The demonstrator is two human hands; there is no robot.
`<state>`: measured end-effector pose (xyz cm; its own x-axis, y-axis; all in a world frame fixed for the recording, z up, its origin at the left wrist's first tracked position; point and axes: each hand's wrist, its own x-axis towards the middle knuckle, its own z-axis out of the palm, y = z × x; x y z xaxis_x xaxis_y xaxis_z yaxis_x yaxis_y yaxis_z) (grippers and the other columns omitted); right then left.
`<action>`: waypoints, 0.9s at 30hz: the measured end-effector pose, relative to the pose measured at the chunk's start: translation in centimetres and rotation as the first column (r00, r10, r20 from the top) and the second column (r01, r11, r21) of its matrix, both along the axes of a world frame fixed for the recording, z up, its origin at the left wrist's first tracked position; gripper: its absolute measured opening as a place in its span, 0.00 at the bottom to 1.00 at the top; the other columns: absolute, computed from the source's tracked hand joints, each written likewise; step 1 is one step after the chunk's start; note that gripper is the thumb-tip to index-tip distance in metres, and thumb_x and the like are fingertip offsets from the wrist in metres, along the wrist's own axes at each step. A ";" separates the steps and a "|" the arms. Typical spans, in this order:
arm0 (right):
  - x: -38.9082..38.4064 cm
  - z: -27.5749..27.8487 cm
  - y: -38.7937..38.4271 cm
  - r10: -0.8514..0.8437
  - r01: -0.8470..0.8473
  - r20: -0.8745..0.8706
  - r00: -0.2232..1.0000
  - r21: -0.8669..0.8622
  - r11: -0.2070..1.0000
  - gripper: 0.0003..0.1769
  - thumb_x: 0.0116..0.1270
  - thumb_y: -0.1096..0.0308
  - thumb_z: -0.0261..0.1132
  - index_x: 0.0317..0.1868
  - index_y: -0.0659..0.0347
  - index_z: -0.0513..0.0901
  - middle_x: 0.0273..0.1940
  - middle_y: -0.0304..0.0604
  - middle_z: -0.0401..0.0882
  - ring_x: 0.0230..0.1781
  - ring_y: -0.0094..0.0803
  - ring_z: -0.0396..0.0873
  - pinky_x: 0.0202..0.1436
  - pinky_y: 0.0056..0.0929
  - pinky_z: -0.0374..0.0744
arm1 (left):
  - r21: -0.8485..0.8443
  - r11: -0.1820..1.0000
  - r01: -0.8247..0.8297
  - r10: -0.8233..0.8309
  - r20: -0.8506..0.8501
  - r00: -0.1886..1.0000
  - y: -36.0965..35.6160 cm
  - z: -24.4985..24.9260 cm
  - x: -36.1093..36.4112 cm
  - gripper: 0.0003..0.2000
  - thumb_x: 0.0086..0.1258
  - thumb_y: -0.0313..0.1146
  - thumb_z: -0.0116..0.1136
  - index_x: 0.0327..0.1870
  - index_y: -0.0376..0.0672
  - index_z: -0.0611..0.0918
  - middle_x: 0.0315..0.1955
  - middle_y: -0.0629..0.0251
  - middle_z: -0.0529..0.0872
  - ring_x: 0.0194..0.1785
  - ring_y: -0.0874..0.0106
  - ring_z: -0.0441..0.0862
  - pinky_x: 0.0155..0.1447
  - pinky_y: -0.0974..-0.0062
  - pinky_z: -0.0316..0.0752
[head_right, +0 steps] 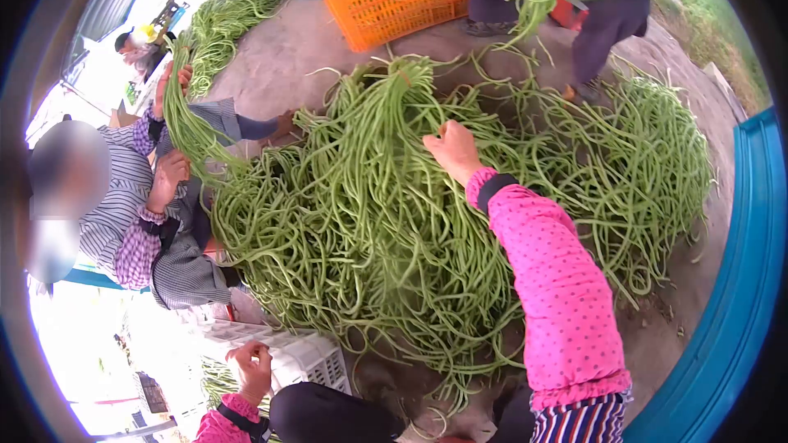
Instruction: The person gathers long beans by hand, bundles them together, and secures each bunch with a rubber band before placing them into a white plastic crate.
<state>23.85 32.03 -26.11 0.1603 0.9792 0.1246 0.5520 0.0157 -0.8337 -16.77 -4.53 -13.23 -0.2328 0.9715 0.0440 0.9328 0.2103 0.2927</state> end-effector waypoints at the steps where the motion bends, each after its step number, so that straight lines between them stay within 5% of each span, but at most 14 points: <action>1: -1.6 0.9 1.0 -0.001 0.001 -0.012 1.000 -0.007 1.000 0.24 0.53 0.55 0.68 0.33 0.72 0.75 0.29 0.58 0.78 0.32 0.51 0.78 0.38 0.43 0.75 | -0.009 1.000 0.012 -0.012 -0.037 0.999 0.3 0.6 0.5 0.02 0.53 0.28 0.59 0.23 0.46 0.81 0.17 0.69 0.83 0.23 0.68 0.80 0.46 0.70 0.64; 4: -5.3 1.5 3.7 0.012 -0.015 -0.049 0.999 -0.067 0.998 0.27 0.52 0.55 0.69 0.36 0.74 0.74 0.33 0.61 0.78 0.36 0.51 0.78 0.41 0.44 0.74 | 0.022 1.000 0.021 -0.020 -0.059 0.998 0.7 0.7 0.3 0.02 0.53 0.28 0.59 0.23 0.47 0.81 0.17 0.70 0.82 0.24 0.68 0.79 0.47 0.69 0.63; 6: -8.1 0.2 5.9 -0.052 0.065 -0.192 0.980 0.063 0.996 0.34 0.51 0.53 0.71 0.43 0.78 0.70 0.41 0.67 0.76 0.44 0.57 0.76 0.48 0.44 0.73 | -0.027 0.998 0.059 -0.061 -0.066 0.996 0.6 1.0 0.5 0.02 0.52 0.27 0.59 0.23 0.47 0.81 0.18 0.69 0.82 0.24 0.68 0.79 0.47 0.69 0.63; 8: -10.8 -1.8 7.9 -0.130 0.129 -0.246 0.960 -0.020 0.991 0.37 0.52 0.51 0.71 0.49 0.75 0.69 0.46 0.63 0.76 0.48 0.56 0.76 0.52 0.46 0.74 | -0.044 0.998 0.046 -0.048 -0.041 0.998 0.9 1.2 0.7 0.02 0.51 0.27 0.58 0.24 0.47 0.81 0.18 0.71 0.81 0.23 0.69 0.78 0.47 0.69 0.62; 11: -13.5 -0.1 7.4 -0.240 0.238 0.037 0.970 -0.325 0.915 0.40 0.53 0.49 0.71 0.55 0.72 0.67 0.53 0.59 0.75 0.54 0.53 0.75 0.56 0.51 0.72 | -0.032 0.999 0.036 -0.037 -0.034 0.999 1.3 1.7 1.3 0.02 0.51 0.27 0.59 0.24 0.48 0.81 0.18 0.73 0.81 0.23 0.71 0.77 0.48 0.69 0.61; 14: -12.6 -0.6 7.5 -0.209 0.177 -0.014 0.978 -0.483 0.858 0.45 0.52 0.47 0.71 0.60 0.70 0.65 0.56 0.56 0.74 0.58 0.49 0.73 0.60 0.56 0.70 | -0.063 0.998 0.016 -0.018 -0.020 1.000 1.5 2.0 1.5 0.02 0.52 0.27 0.59 0.25 0.48 0.81 0.19 0.73 0.82 0.23 0.71 0.77 0.50 0.68 0.61; 18: -11.7 -2.4 7.9 -0.254 0.124 -0.335 0.907 -0.364 0.923 0.35 0.49 0.62 0.71 0.56 0.71 0.73 0.49 0.56 0.79 0.52 0.51 0.78 0.53 0.42 0.75 | -0.055 0.998 0.018 -0.019 -0.018 1.000 1.2 1.5 1.0 0.02 0.52 0.27 0.59 0.25 0.48 0.81 0.20 0.73 0.83 0.25 0.71 0.79 0.52 0.67 0.61; 19: -11.4 -2.0 7.4 -0.257 0.099 -0.471 0.844 -0.333 0.938 0.26 0.48 0.72 0.67 0.50 0.71 0.77 0.41 0.52 0.81 0.43 0.46 0.81 0.47 0.36 0.76 | -0.052 0.998 0.023 -0.025 -0.029 0.999 1.0 1.3 0.9 0.02 0.53 0.28 0.59 0.25 0.48 0.81 0.19 0.72 0.83 0.25 0.71 0.80 0.52 0.67 0.62; 22: -10.9 -0.8 4.7 -0.148 -0.054 -0.726 0.672 -0.248 0.967 0.23 0.48 0.77 0.66 0.49 0.71 0.77 0.38 0.47 0.81 0.36 0.38 0.80 0.44 0.33 0.77 | -0.029 0.999 0.027 -0.027 -0.013 1.000 0.8 1.2 0.6 0.01 0.54 0.28 0.59 0.26 0.48 0.81 0.19 0.72 0.83 0.25 0.70 0.80 0.51 0.68 0.63; 24: -10.7 1.0 2.1 -0.055 -0.121 -0.773 0.632 -0.169 0.978 0.23 0.51 0.81 0.65 0.51 0.68 0.76 0.39 0.42 0.80 0.36 0.31 0.78 0.42 0.28 0.76 | -0.019 1.000 0.024 -0.024 -0.012 1.000 0.8 1.4 0.8 0.01 0.54 0.29 0.59 0.26 0.47 0.82 0.19 0.70 0.84 0.25 0.69 0.81 0.50 0.68 0.64; 27: -9.5 4.4 -2.2 0.080 -0.221 -0.677 0.731 -0.124 0.967 0.24 0.53 0.81 0.65 0.53 0.68 0.75 0.37 0.40 0.79 0.33 0.28 0.78 0.38 0.25 0.80 | -0.016 1.000 0.019 -0.019 0.015 1.000 0.7 1.4 0.7 0.01 0.56 0.30 0.59 0.26 0.47 0.82 0.18 0.68 0.84 0.25 0.68 0.81 0.50 0.68 0.65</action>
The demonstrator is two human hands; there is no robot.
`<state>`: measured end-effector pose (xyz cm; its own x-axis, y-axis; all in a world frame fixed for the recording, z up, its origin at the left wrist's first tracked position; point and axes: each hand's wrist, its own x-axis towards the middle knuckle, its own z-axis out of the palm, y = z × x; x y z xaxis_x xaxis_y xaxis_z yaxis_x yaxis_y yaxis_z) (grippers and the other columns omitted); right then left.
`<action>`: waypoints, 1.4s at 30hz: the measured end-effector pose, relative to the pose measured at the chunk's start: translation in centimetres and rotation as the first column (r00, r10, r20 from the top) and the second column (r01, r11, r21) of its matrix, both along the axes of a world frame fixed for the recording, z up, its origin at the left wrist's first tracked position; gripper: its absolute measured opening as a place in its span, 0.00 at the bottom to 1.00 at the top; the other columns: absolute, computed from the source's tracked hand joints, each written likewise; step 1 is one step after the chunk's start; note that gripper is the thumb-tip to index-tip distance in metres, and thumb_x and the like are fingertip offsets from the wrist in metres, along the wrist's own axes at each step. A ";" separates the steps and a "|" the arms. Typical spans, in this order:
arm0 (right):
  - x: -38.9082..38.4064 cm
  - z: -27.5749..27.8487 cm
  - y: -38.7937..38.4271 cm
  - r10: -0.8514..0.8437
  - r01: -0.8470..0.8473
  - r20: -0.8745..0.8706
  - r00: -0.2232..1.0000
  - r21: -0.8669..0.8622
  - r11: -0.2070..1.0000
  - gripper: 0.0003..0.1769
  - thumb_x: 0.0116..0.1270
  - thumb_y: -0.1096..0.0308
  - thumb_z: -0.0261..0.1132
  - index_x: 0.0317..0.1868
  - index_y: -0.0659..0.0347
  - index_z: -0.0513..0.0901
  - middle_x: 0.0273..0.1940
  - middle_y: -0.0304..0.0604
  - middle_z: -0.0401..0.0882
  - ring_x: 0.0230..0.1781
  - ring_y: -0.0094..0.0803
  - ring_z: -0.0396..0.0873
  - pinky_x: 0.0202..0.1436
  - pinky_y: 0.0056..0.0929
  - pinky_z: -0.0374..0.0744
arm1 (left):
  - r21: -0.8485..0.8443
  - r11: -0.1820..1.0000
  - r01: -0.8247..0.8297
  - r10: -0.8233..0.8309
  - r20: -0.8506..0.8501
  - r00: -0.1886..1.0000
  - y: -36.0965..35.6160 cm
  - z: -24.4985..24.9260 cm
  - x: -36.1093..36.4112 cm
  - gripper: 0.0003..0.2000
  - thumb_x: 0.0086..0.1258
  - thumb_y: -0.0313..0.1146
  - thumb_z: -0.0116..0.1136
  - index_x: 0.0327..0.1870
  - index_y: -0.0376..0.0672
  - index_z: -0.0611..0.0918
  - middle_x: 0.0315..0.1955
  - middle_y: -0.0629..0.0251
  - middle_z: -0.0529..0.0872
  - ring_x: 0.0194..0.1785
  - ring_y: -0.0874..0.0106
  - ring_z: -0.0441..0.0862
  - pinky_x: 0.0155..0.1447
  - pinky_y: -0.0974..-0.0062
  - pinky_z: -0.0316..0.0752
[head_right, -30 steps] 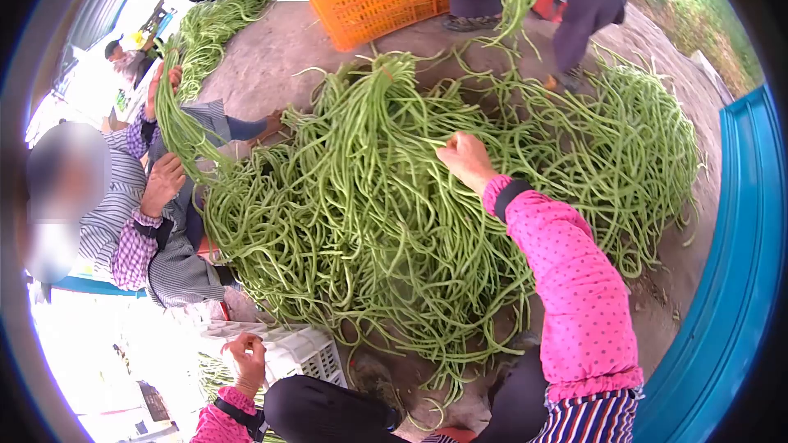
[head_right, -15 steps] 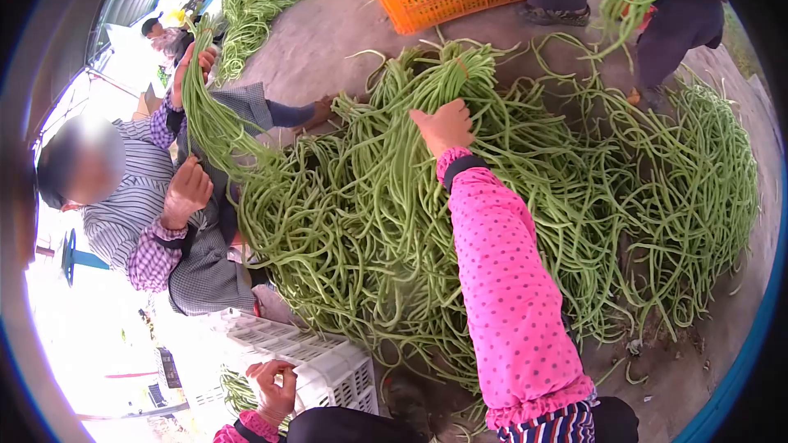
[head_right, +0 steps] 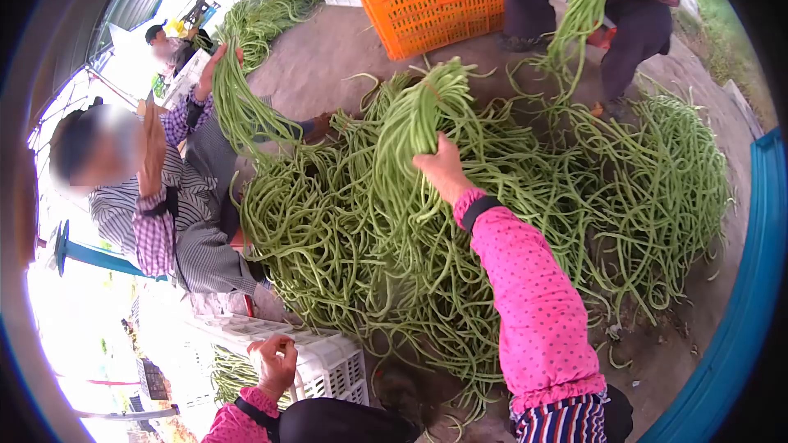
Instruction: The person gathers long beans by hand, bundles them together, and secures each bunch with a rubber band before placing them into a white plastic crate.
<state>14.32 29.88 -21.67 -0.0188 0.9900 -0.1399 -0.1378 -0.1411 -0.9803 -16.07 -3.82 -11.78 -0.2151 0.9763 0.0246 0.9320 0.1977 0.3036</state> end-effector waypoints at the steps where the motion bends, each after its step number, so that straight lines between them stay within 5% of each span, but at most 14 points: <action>1: 0.8 2.7 -2.3 0.094 -0.095 0.068 0.993 -0.003 0.996 0.24 0.54 0.80 0.65 0.54 0.67 0.74 0.38 0.41 0.79 0.34 0.27 0.78 0.41 0.26 0.82 | 0.019 1.000 0.006 -0.005 -0.007 1.000 -0.1 -0.1 0.0 0.01 0.56 0.31 0.59 0.26 0.47 0.82 0.18 0.67 0.84 0.24 0.67 0.81 0.50 0.67 0.65; 6: 2.7 8.7 -12.1 0.243 -0.282 0.184 0.952 0.230 0.932 0.26 0.57 0.80 0.62 0.58 0.69 0.71 0.49 0.46 0.79 0.46 0.33 0.79 0.58 0.34 0.78 | -0.004 0.999 -0.038 0.038 -0.024 0.999 -0.2 -0.2 0.2 0.07 0.58 0.37 0.57 0.23 0.46 0.82 0.19 0.62 0.85 0.27 0.61 0.82 0.50 0.63 0.65; 10: 4.2 13.6 -20.7 0.240 -0.303 0.257 0.936 0.247 0.920 0.29 0.58 0.80 0.60 0.62 0.68 0.69 0.48 0.46 0.80 0.43 0.32 0.80 0.56 0.34 0.79 | -0.160 0.984 -0.084 0.066 -0.113 0.991 0.0 0.9 0.7 0.13 0.56 0.46 0.56 0.27 0.47 0.85 0.26 0.56 0.86 0.36 0.56 0.84 0.52 0.58 0.65; 12: 5.3 13.8 -24.0 0.293 -0.367 0.309 0.905 0.217 0.904 0.27 0.57 0.77 0.59 0.59 0.70 0.69 0.43 0.46 0.80 0.38 0.32 0.78 0.50 0.31 0.78 | -0.277 0.960 -0.043 0.052 0.027 0.998 0.5 2.2 0.6 0.21 0.54 0.52 0.57 0.36 0.42 0.84 0.32 0.52 0.87 0.42 0.55 0.83 0.53 0.55 0.65; 18: 6.1 17.1 -31.4 0.296 -0.430 0.458 0.838 0.222 0.875 0.23 0.54 0.73 0.59 0.52 0.73 0.71 0.38 0.51 0.80 0.36 0.31 0.75 0.47 0.28 0.76 | 0.068 0.937 0.344 -0.345 0.351 0.870 2.9 7.3 6.6 0.38 0.61 0.59 0.59 0.54 0.25 0.73 0.50 0.44 0.80 0.53 0.56 0.78 0.56 0.66 0.72; 21: 6.0 20.0 -33.9 0.280 -0.481 0.549 0.788 0.263 0.836 0.21 0.54 0.74 0.60 0.49 0.73 0.72 0.38 0.54 0.79 0.35 0.34 0.75 0.47 0.31 0.75 | -0.181 0.897 0.403 -0.245 0.556 0.794 3.2 12.6 9.5 0.39 0.62 0.60 0.58 0.54 0.26 0.73 0.49 0.50 0.80 0.54 0.58 0.78 0.56 0.67 0.72; 27: 5.7 23.4 -37.4 0.143 -0.567 0.695 0.705 0.431 0.702 0.16 0.52 0.74 0.61 0.42 0.68 0.71 0.35 0.54 0.74 0.34 0.52 0.75 0.40 0.38 0.75 | -0.182 0.913 0.366 0.077 0.956 0.282 -1.2 17.3 15.3 0.31 0.64 0.56 0.60 0.56 0.35 0.74 0.44 0.64 0.80 0.52 0.72 0.80 0.52 0.71 0.75; 28: 5.5 24.0 -38.4 0.080 -0.595 0.753 0.653 0.445 0.670 0.15 0.52 0.74 0.62 0.40 0.67 0.70 0.35 0.54 0.72 0.36 0.56 0.75 0.37 0.40 0.75 | -0.084 0.966 0.246 0.057 0.992 0.115 -1.3 16.1 16.5 0.23 0.59 0.44 0.71 0.47 0.35 0.80 0.36 0.63 0.84 0.36 0.74 0.82 0.42 0.74 0.79; 31: 5.1 24.4 -39.6 -0.071 -0.659 0.837 0.543 0.477 0.581 0.18 0.53 0.71 0.65 0.43 0.65 0.69 0.38 0.50 0.73 0.39 0.51 0.77 0.39 0.44 0.77 | -0.020 0.964 0.266 0.001 0.997 0.071 -1.4 16.4 16.6 0.15 0.64 0.32 0.64 0.50 0.40 0.79 0.43 0.68 0.81 0.48 0.77 0.81 0.43 0.77 0.80; 32: 5.2 24.6 -39.9 -0.115 -0.665 0.837 0.535 0.501 0.554 0.21 0.53 0.67 0.67 0.44 0.64 0.68 0.40 0.48 0.73 0.39 0.50 0.77 0.38 0.44 0.77 | 0.172 0.949 0.264 -0.222 0.960 0.171 -1.5 16.4 16.6 0.11 0.63 0.29 0.64 0.45 0.41 0.80 0.41 0.69 0.82 0.46 0.77 0.81 0.45 0.74 0.80; 35: 5.2 25.4 -40.3 -0.137 -0.618 0.799 0.585 0.549 0.563 0.25 0.53 0.64 0.69 0.47 0.65 0.68 0.42 0.49 0.73 0.39 0.50 0.78 0.39 0.43 0.78 | 0.231 0.959 0.167 -0.208 0.967 -0.144 -2.7 20.5 17.6 0.13 0.61 0.28 0.64 0.47 0.39 0.78 0.39 0.66 0.84 0.40 0.72 0.83 0.42 0.71 0.79; 36: 5.5 26.4 -40.3 -0.235 -0.593 0.733 0.638 0.662 0.457 0.26 0.53 0.60 0.70 0.46 0.65 0.70 0.42 0.51 0.74 0.39 0.49 0.78 0.41 0.41 0.78 | 0.273 0.944 0.183 -0.245 0.956 -0.161 -2.6 21.2 17.3 0.14 0.62 0.27 0.62 0.48 0.40 0.77 0.41 0.66 0.83 0.43 0.70 0.83 0.46 0.69 0.80; 40: 8.1 29.8 -40.8 -0.032 -0.480 0.629 0.777 0.625 0.616 0.20 0.56 0.60 0.69 0.42 0.65 0.75 0.40 0.50 0.76 0.41 0.47 0.78 0.44 0.39 0.78 | 0.357 0.919 0.165 -0.307 0.914 -0.266 -2.7 23.4 16.3 0.16 0.64 0.33 0.59 0.51 0.39 0.76 0.43 0.60 0.83 0.47 0.64 0.83 0.54 0.63 0.79; 42: 9.5 30.1 -39.1 -0.221 -0.348 0.542 0.811 0.750 0.562 0.22 0.57 0.59 0.68 0.45 0.65 0.75 0.41 0.50 0.76 0.42 0.47 0.78 0.45 0.39 0.78 | 0.403 0.902 0.157 -0.323 0.868 -0.377 -2.9 23.8 16.3 0.17 0.64 0.36 0.58 0.52 0.39 0.76 0.45 0.56 0.83 0.48 0.61 0.82 0.57 0.60 0.77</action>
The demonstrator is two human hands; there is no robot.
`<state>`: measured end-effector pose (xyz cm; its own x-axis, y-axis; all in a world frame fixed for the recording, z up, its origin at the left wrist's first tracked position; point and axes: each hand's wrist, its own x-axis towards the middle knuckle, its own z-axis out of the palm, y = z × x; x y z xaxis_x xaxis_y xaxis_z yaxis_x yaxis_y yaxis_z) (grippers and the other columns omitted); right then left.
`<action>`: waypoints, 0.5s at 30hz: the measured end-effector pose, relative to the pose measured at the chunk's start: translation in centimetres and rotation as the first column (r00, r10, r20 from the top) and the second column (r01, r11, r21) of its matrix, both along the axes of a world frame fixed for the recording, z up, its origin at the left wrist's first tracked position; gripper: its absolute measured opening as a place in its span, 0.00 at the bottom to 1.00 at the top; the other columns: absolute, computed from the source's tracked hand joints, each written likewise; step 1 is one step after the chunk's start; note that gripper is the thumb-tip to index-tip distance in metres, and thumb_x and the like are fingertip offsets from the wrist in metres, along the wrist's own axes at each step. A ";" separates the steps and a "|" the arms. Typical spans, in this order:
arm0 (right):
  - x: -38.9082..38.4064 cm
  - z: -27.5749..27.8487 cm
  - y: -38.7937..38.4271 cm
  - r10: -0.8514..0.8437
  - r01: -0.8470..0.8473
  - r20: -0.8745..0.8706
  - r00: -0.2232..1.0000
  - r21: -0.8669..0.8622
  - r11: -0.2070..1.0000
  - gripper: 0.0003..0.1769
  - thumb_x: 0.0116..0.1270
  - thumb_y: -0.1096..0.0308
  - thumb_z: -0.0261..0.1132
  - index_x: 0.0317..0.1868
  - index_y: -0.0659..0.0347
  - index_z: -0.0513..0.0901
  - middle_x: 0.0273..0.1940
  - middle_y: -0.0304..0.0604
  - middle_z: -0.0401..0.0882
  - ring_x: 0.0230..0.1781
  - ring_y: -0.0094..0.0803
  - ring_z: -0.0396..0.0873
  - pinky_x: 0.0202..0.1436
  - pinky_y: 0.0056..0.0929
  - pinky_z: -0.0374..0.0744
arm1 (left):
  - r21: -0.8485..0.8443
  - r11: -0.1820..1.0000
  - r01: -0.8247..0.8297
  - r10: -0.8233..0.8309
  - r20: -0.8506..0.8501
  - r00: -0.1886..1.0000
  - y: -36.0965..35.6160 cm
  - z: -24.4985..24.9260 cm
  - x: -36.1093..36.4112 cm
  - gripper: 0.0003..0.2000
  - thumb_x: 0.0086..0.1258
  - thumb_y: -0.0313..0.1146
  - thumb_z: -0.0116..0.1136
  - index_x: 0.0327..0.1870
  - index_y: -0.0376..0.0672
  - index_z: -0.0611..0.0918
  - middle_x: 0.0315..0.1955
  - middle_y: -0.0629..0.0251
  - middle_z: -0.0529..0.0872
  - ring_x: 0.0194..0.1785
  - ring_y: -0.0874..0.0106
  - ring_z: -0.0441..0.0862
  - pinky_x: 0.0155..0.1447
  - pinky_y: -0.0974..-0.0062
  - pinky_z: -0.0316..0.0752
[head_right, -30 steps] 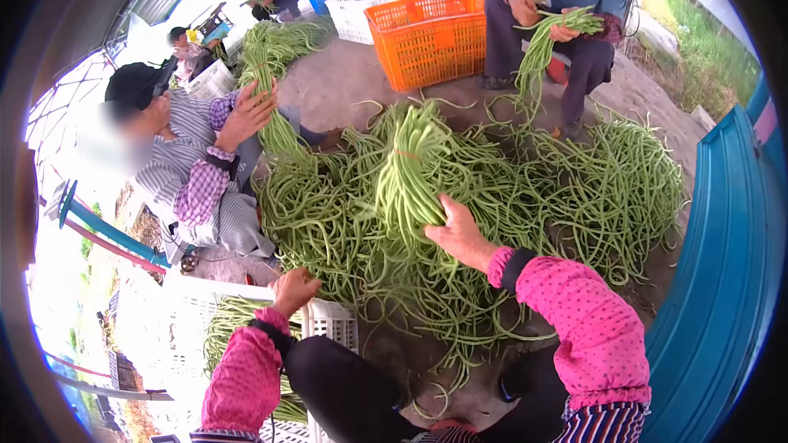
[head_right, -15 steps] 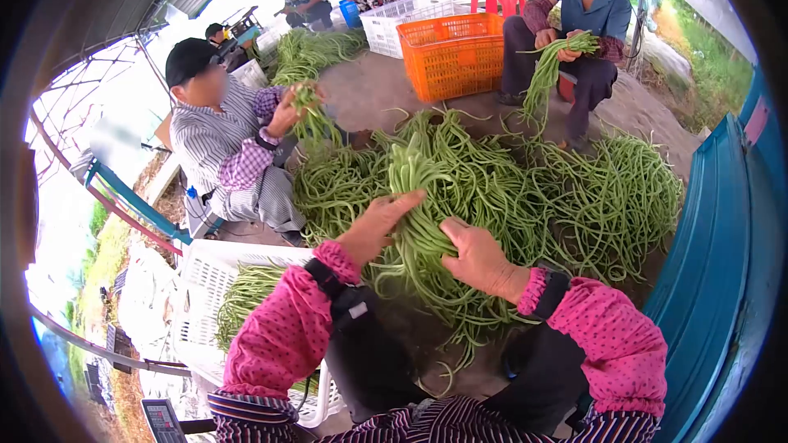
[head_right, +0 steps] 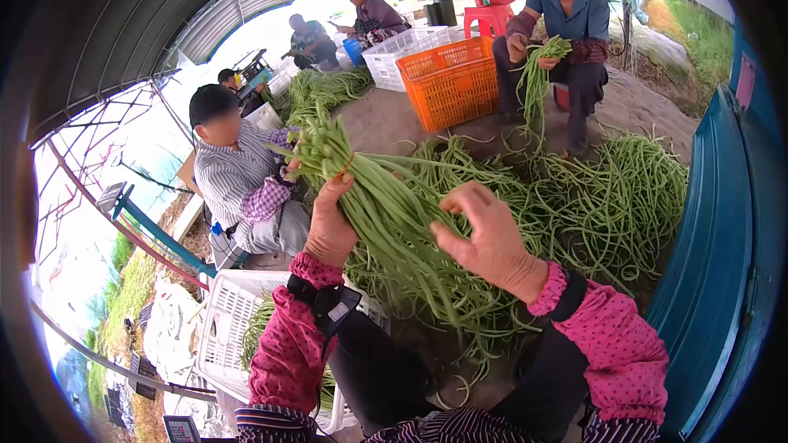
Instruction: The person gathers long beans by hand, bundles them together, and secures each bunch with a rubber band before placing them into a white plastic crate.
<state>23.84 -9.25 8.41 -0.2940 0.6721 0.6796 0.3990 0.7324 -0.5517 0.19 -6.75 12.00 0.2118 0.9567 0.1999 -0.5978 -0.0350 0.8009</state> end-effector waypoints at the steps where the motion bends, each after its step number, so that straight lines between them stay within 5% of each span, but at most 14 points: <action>1: 0.4 0.2 0.9 -0.062 0.065 -0.041 0.997 0.070 0.995 0.22 0.57 0.58 0.68 0.46 0.65 0.75 0.41 0.50 0.76 0.42 0.46 0.78 0.46 0.39 0.77 | 0.011 1.000 0.020 -0.020 0.059 0.998 -0.2 0.0 -0.1 0.18 0.65 0.38 0.57 0.53 0.39 0.76 0.46 0.54 0.83 0.49 0.60 0.82 0.58 0.59 0.76; 4: -0.2 0.8 3.4 -0.205 0.205 -0.021 0.979 0.195 0.959 0.27 0.59 0.55 0.68 0.51 0.67 0.73 0.44 0.51 0.77 0.45 0.43 0.79 0.49 0.37 0.78 | 0.006 0.998 0.062 -0.062 0.191 0.980 0.9 -2.4 -1.5 0.23 0.62 0.39 0.55 0.56 0.35 0.74 0.49 0.49 0.82 0.52 0.55 0.81 0.60 0.56 0.74; 6: 0.1 0.0 5.0 0.089 -0.105 -0.087 0.992 -0.211 0.972 0.33 0.59 0.53 0.69 0.56 0.69 0.70 0.48 0.54 0.77 0.49 0.41 0.78 0.53 0.36 0.77 | -0.014 1.000 0.002 0.001 0.201 0.980 0.9 -3.2 -1.3 0.28 0.58 0.42 0.56 0.57 0.32 0.73 0.49 0.44 0.81 0.53 0.52 0.80 0.60 0.55 0.74; 7: -0.2 0.3 5.4 0.212 -0.261 -0.163 0.963 -0.390 0.883 0.36 0.59 0.52 0.69 0.58 0.70 0.69 0.50 0.55 0.77 0.52 0.39 0.77 0.54 0.36 0.76 | -0.003 0.999 0.051 -0.049 0.221 0.974 0.9 -3.2 -0.8 0.29 0.58 0.43 0.56 0.57 0.32 0.73 0.49 0.43 0.81 0.52 0.51 0.80 0.60 0.55 0.74; 8: 0.0 1.0 4.7 0.274 -0.416 -0.313 0.909 -0.649 0.637 0.44 0.59 0.47 0.69 0.62 0.75 0.65 0.53 0.59 0.75 0.55 0.38 0.75 0.57 0.33 0.74 | 0.009 0.995 0.100 -0.099 0.244 0.965 0.9 -3.3 -0.2 0.30 0.57 0.45 0.56 0.57 0.32 0.73 0.49 0.42 0.80 0.52 0.51 0.80 0.60 0.55 0.74; 11: -1.6 -1.4 4.5 0.380 -0.526 -0.379 0.844 -0.725 0.445 0.45 0.58 0.46 0.71 0.62 0.75 0.65 0.51 0.54 0.77 0.51 0.36 0.77 0.55 0.29 0.75 | 0.007 0.979 0.205 -0.198 0.293 0.936 2.8 -5.5 0.2 0.34 0.54 0.49 0.56 0.58 0.32 0.72 0.48 0.40 0.80 0.50 0.49 0.80 0.59 0.56 0.75; 15: -2.9 -3.0 4.3 0.314 -0.454 -0.340 0.886 -0.769 0.450 0.36 0.60 0.56 0.72 0.59 0.72 0.68 0.48 0.42 0.75 0.47 0.26 0.74 0.50 0.25 0.75 | -0.074 0.966 0.249 -0.213 0.321 0.923 4.3 -8.7 0.2 0.33 0.55 0.48 0.55 0.58 0.32 0.72 0.48 0.44 0.81 0.50 0.53 0.81 0.59 0.59 0.76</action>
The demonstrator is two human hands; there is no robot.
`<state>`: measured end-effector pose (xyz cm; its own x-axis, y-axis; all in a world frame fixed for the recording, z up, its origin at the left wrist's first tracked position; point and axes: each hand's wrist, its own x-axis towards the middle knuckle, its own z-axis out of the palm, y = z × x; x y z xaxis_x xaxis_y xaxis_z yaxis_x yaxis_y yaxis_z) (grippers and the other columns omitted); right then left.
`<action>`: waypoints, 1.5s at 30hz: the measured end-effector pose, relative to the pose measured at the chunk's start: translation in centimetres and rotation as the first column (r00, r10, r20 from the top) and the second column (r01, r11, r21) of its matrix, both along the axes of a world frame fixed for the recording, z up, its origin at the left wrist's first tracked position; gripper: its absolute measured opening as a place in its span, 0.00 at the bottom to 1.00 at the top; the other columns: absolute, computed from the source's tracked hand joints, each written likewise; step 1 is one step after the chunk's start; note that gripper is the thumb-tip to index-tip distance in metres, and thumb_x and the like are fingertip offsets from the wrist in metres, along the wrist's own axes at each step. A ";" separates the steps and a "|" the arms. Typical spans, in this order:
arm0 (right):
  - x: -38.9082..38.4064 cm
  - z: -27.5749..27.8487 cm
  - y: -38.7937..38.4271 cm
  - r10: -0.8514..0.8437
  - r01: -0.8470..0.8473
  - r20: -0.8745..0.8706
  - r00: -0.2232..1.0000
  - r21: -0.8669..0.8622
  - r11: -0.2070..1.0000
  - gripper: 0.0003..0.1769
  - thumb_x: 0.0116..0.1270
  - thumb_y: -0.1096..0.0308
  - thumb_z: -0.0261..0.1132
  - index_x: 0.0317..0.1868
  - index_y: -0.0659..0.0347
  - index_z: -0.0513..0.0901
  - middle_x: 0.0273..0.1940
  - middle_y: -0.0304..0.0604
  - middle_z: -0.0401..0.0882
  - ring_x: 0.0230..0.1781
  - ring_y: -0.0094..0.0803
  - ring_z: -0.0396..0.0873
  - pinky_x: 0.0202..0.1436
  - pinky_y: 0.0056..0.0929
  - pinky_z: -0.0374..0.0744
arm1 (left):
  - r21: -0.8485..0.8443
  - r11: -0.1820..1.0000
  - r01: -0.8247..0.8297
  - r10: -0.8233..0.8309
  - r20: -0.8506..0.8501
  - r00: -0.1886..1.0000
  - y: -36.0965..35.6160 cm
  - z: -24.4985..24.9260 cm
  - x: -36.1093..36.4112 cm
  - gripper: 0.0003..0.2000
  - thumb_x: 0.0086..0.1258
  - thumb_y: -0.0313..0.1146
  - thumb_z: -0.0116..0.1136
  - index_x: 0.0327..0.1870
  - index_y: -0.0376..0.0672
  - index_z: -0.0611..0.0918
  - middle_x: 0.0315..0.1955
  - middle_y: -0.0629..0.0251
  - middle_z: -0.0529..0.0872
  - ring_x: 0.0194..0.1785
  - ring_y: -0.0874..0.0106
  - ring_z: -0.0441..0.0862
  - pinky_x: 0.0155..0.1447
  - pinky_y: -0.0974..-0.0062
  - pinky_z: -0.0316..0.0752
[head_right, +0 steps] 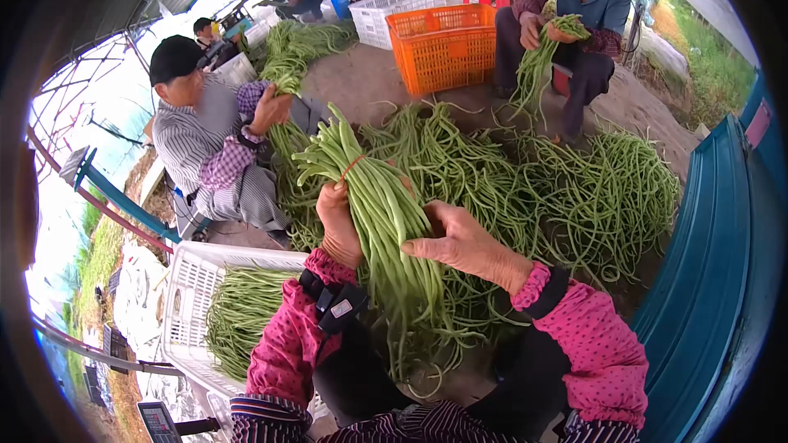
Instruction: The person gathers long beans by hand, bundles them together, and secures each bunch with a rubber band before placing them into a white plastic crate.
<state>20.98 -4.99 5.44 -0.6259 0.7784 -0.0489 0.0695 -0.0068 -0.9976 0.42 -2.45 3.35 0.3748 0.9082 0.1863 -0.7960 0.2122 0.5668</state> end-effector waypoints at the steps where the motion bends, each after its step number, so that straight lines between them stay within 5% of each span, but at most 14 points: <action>1: -0.1 -0.9 0.3 -0.007 0.005 -0.048 0.999 -0.041 0.999 0.33 0.60 0.57 0.72 0.57 0.71 0.70 0.46 0.40 0.75 0.45 0.23 0.74 0.47 0.22 0.76 | -0.040 0.999 -0.025 0.024 -0.022 0.999 0.3 -0.5 -0.1 0.32 0.55 0.47 0.54 0.58 0.32 0.72 0.48 0.46 0.81 0.50 0.55 0.81 0.59 0.60 0.75; 8: 0.6 -0.9 2.0 -0.178 0.178 0.026 0.984 0.026 0.984 0.26 0.61 0.55 0.72 0.46 0.69 0.76 0.36 0.35 0.76 0.34 0.18 0.72 0.38 0.19 0.73 | -0.149 0.983 -0.109 0.080 -0.193 0.978 1.2 -2.3 0.5 0.24 0.71 0.48 0.50 0.61 0.40 0.71 0.54 0.58 0.79 0.56 0.63 0.77 0.65 0.63 0.68; 12: 1.1 -0.8 2.3 -0.159 0.160 0.034 0.987 -0.028 0.987 0.23 0.63 0.55 0.68 0.46 0.67 0.77 0.37 0.34 0.75 0.36 0.18 0.69 0.41 0.20 0.71 | -0.319 0.948 -0.018 -0.027 -0.136 0.990 1.7 -3.4 0.7 0.25 0.72 0.48 0.54 0.62 0.41 0.70 0.55 0.58 0.78 0.58 0.63 0.77 0.65 0.63 0.70; 20: 2.8 -3.6 5.1 -0.364 0.260 0.173 0.915 0.438 0.861 0.25 0.61 0.54 0.70 0.47 0.69 0.78 0.39 0.41 0.79 0.35 0.25 0.76 0.42 0.25 0.76 | -0.374 0.925 -0.072 0.028 -0.120 0.992 1.4 -2.9 1.4 0.23 0.71 0.53 0.54 0.57 0.43 0.75 0.52 0.61 0.82 0.53 0.67 0.80 0.60 0.64 0.76; 22: 2.0 -2.8 4.4 -0.466 0.304 0.174 0.868 0.555 0.774 0.22 0.59 0.56 0.72 0.44 0.66 0.79 0.38 0.41 0.78 0.33 0.25 0.76 0.40 0.25 0.76 | -0.453 0.891 -0.024 -0.010 -0.071 0.997 1.7 -3.7 0.8 0.21 0.72 0.40 0.57 0.63 0.45 0.71 0.55 0.59 0.78 0.55 0.64 0.79 0.59 0.66 0.76; 24: 1.1 -2.0 3.7 -0.465 0.315 0.169 0.869 0.535 0.784 0.21 0.59 0.57 0.72 0.41 0.66 0.78 0.35 0.40 0.77 0.31 0.24 0.75 0.38 0.24 0.76 | -0.095 0.983 -0.156 0.097 -0.451 0.887 3.7 -10.4 -0.2 0.28 0.67 0.28 0.60 0.68 0.49 0.67 0.59 0.58 0.73 0.57 0.63 0.77 0.59 0.67 0.75; 27: -0.6 -3.7 2.5 -0.406 0.246 0.172 0.898 0.568 0.785 0.16 0.61 0.61 0.71 0.36 0.66 0.77 0.27 0.41 0.75 0.25 0.24 0.74 0.31 0.25 0.75 | 0.388 0.921 -0.027 0.359 -0.822 0.441 2.8 -11.8 -0.7 0.42 0.58 0.14 0.60 0.73 0.56 0.60 0.62 0.57 0.68 0.60 0.62 0.74 0.59 0.68 0.75; 29: -1.2 -4.5 2.3 -0.385 0.220 0.170 0.907 0.588 0.778 0.15 0.62 0.63 0.70 0.35 0.67 0.77 0.26 0.44 0.75 0.24 0.25 0.74 0.28 0.27 0.73 | 0.318 0.948 -0.034 0.295 -0.828 0.478 1.9 -9.6 -0.1 0.40 0.59 0.16 0.60 0.72 0.56 0.60 0.60 0.59 0.69 0.59 0.64 0.74 0.58 0.69 0.75; 32: -0.7 -5.1 2.9 -0.394 0.298 0.218 0.893 0.371 0.880 0.14 0.62 0.64 0.69 0.36 0.67 0.76 0.25 0.43 0.76 0.24 0.24 0.74 0.28 0.26 0.73 | -0.355 0.932 -0.074 -0.026 -0.270 0.963 0.9 -4.1 1.4 0.24 0.70 0.36 0.59 0.65 0.45 0.68 0.50 0.63 0.78 0.53 0.71 0.79 0.56 0.71 0.76; 33: -0.7 -5.2 3.1 -0.407 0.356 0.159 0.899 0.272 0.894 0.14 0.64 0.63 0.67 0.35 0.67 0.76 0.26 0.41 0.77 0.24 0.22 0.74 0.28 0.23 0.73 | -0.322 0.944 -0.071 -0.040 -0.325 0.945 0.6 -2.2 1.5 0.22 0.72 0.47 0.56 0.59 0.42 0.72 0.46 0.66 0.80 0.50 0.75 0.80 0.54 0.73 0.78; 37: -0.7 -3.3 2.9 -0.434 0.435 0.036 0.900 -0.108 0.894 0.15 0.69 0.60 0.62 0.38 0.66 0.75 0.28 0.34 0.75 0.25 0.20 0.73 0.28 0.21 0.74 | -0.251 0.967 -0.037 -0.056 -0.357 0.933 1.6 -2.8 0.8 0.27 0.70 0.48 0.59 0.64 0.42 0.70 0.48 0.66 0.80 0.50 0.74 0.80 0.53 0.72 0.78; 40: -0.1 -3.0 3.0 -0.339 0.307 -0.068 0.939 -0.288 0.907 0.14 0.69 0.61 0.61 0.38 0.64 0.74 0.28 0.33 0.73 0.25 0.19 0.71 0.26 0.20 0.72 | -0.265 0.962 -0.063 -0.050 -0.399 0.916 1.7 -3.1 0.6 0.28 0.69 0.49 0.59 0.65 0.42 0.70 0.48 0.66 0.80 0.49 0.74 0.80 0.52 0.72 0.78; 45: 0.2 -2.4 2.6 -0.158 0.136 -0.027 0.987 -0.382 0.914 0.18 0.77 0.56 0.51 0.32 0.61 0.72 0.18 0.26 0.58 0.15 0.14 0.54 0.18 0.16 0.55 | -0.345 0.934 -0.092 -0.075 -0.441 0.894 1.6 -3.4 -0.2 0.28 0.70 0.52 0.56 0.63 0.42 0.71 0.48 0.60 0.82 0.50 0.74 0.81 0.53 0.71 0.78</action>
<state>21.20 -2.39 3.03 -0.5164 0.7920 -0.3258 -0.0169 -0.3898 -0.9208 0.25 -0.84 -0.01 0.3336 0.8853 -0.3240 -0.4834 0.4557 0.7474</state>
